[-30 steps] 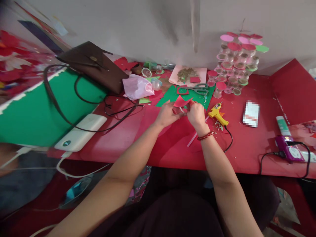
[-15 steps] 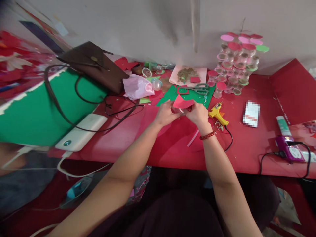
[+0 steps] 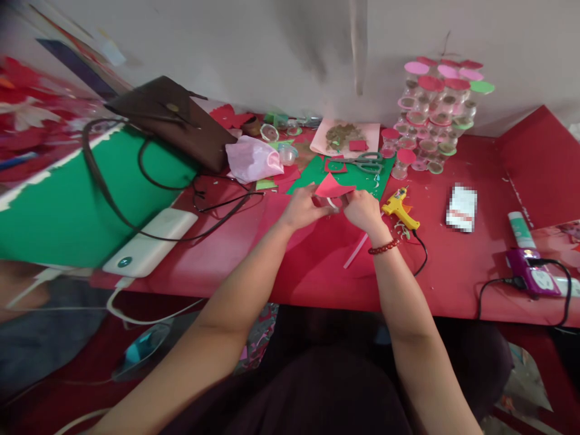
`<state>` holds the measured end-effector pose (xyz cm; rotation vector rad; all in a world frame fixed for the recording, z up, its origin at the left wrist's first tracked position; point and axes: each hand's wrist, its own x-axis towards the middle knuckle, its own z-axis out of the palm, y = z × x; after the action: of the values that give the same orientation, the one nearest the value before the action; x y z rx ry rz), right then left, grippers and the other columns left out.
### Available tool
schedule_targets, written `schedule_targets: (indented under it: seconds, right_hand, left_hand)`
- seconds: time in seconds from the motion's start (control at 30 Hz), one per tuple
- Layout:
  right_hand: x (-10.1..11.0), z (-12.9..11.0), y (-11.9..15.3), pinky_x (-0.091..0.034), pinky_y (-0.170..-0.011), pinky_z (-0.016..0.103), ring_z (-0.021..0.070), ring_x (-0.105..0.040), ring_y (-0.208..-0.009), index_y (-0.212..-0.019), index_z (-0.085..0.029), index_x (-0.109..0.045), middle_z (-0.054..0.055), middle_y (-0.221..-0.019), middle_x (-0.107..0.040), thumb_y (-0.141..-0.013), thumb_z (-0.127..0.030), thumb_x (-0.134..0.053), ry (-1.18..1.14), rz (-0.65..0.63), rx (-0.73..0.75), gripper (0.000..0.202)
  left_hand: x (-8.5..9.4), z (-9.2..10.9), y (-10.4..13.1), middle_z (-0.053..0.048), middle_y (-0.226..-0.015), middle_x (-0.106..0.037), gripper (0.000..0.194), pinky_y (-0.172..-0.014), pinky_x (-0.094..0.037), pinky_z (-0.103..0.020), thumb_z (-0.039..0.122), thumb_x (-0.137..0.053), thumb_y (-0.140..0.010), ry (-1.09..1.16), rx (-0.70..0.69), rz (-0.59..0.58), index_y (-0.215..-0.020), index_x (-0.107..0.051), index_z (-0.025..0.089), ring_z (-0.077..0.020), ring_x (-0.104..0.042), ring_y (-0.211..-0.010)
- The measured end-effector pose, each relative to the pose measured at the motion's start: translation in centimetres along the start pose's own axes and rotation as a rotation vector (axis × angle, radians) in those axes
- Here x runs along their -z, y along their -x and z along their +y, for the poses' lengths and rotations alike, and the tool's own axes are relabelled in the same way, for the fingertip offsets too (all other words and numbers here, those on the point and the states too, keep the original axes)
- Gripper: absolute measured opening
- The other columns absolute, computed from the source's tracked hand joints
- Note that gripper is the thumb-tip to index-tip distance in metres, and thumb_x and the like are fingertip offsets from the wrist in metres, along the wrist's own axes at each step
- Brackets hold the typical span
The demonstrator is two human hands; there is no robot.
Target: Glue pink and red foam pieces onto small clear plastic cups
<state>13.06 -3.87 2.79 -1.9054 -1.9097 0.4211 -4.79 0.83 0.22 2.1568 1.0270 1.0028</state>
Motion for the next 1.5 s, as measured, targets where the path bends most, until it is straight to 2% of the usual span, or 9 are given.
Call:
schedule_targets:
  seconds: [0.17, 0.3, 0.4, 0.5, 0.67, 0.87, 1.03, 1.33, 1.5]
  right_hand:
    - [0.0, 0.8, -0.7, -0.043, -0.072, 0.027, 0.0171, -0.063, -0.077, -0.085, -0.019, -0.069, 0.003, -0.081, -0.072, -0.097, -0.018, -0.049, -0.386, -0.064, 0.104, 0.023]
    - [-0.5, 0.8, -1.1, -0.040, -0.066, 0.027, 0.0135, -0.054, -0.065, -0.070, -0.021, -0.057, 0.000, -0.069, -0.063, -0.102, -0.028, -0.044, -0.554, 0.007, -0.062, 0.035]
    - [-0.6, 0.7, -1.1, -0.043, -0.070, 0.027, 0.0146, -0.060, -0.070, -0.074, -0.021, -0.062, 0.002, -0.074, -0.069, -0.103, -0.031, -0.046, -0.495, 0.117, -0.085, 0.034]
    - [-0.5, 0.4, -0.7, -0.050, -0.075, 0.029, 0.0182, -0.070, -0.080, -0.087, -0.021, -0.072, 0.004, -0.086, -0.077, -0.095, -0.029, -0.060, -0.406, 0.148, -0.012, 0.016]
    - [-0.4, -0.3, 0.1, -0.053, -0.075, 0.033, 0.0262, -0.076, -0.087, -0.093, -0.020, -0.080, 0.012, -0.093, -0.083, -0.087, -0.021, -0.066, -0.130, 0.226, -0.037, 0.015]
    - [-0.6, -1.1, 0.4, -0.050, -0.069, 0.033, 0.0261, -0.075, -0.077, -0.086, -0.015, -0.083, 0.017, -0.086, -0.081, -0.088, -0.019, -0.063, 0.109, 0.149, -0.057, 0.021]
    - [-0.3, -0.9, 0.2, -0.048, -0.069, 0.032, 0.0250, -0.075, -0.077, -0.088, -0.014, -0.084, 0.016, -0.085, -0.082, -0.089, -0.020, -0.067, 0.065, 0.133, -0.058, 0.018]
    - [-0.1, -0.8, 0.0, -0.051, -0.073, 0.033, 0.0260, -0.077, -0.082, -0.087, -0.016, -0.084, 0.013, -0.087, -0.083, -0.087, -0.017, -0.067, 0.078, 0.163, -0.025, 0.017]
    - [-0.4, -0.2, -0.5, -0.053, -0.073, 0.030, 0.0235, -0.078, -0.084, -0.092, -0.014, -0.081, 0.012, -0.093, -0.085, -0.088, -0.011, -0.063, -0.307, 0.181, -0.001, 0.019]
  left_hand:
    - [0.8, 0.0, 0.0, -0.008, -0.091, -0.082, 0.041, -0.084, -0.061, -0.039, 0.047, -0.093, -0.069, 0.202, 0.075, -0.056, -0.095, -0.081, 0.018, -0.0270, -0.077, -0.088]
    - [0.8, 0.2, 0.1, -0.010, -0.096, -0.083, 0.042, -0.080, -0.062, -0.038, 0.050, -0.090, -0.071, 0.329, 0.126, -0.070, -0.097, -0.082, 0.018, -0.0270, -0.077, -0.089]
    - [0.7, 0.1, 0.2, -0.009, -0.090, -0.082, 0.043, -0.074, -0.062, -0.037, 0.054, -0.090, -0.071, 0.309, 0.137, -0.058, -0.095, -0.082, 0.019, -0.0265, -0.077, -0.084]
    - [0.6, -0.1, 0.1, -0.009, -0.090, -0.082, 0.044, -0.073, -0.061, -0.036, 0.054, -0.090, -0.071, 0.251, 0.119, -0.049, -0.096, -0.082, 0.019, -0.0259, -0.077, -0.081]
    - [0.3, -0.2, -0.1, -0.009, -0.087, -0.081, 0.039, -0.090, -0.059, -0.044, 0.048, -0.096, -0.067, -0.015, 0.054, -0.008, -0.092, -0.081, 0.022, -0.0306, -0.077, -0.088]
    - [-0.5, 0.0, 0.2, -0.007, -0.088, -0.081, 0.031, -0.113, -0.045, -0.063, 0.039, -0.095, -0.069, -0.146, 0.022, -0.026, -0.091, -0.079, 0.025, -0.0325, -0.076, -0.090]
    - [-0.6, 0.0, 0.3, -0.008, -0.089, -0.080, 0.029, -0.114, -0.044, -0.062, 0.039, -0.095, -0.069, -0.173, 0.001, -0.006, -0.086, -0.076, 0.024, -0.0318, -0.075, -0.090]
    - [0.3, 1.1, 0.1, -0.009, -0.094, -0.081, 0.027, -0.113, -0.045, -0.057, 0.040, -0.090, -0.075, -0.116, 0.076, -0.079, -0.085, -0.075, 0.021, -0.0329, -0.075, -0.098]
    - [0.7, 0.7, 0.2, -0.010, -0.099, -0.082, 0.034, -0.095, -0.056, -0.043, 0.045, -0.089, -0.076, 0.012, 0.115, -0.025, -0.096, -0.079, 0.019, -0.0285, -0.075, -0.095]
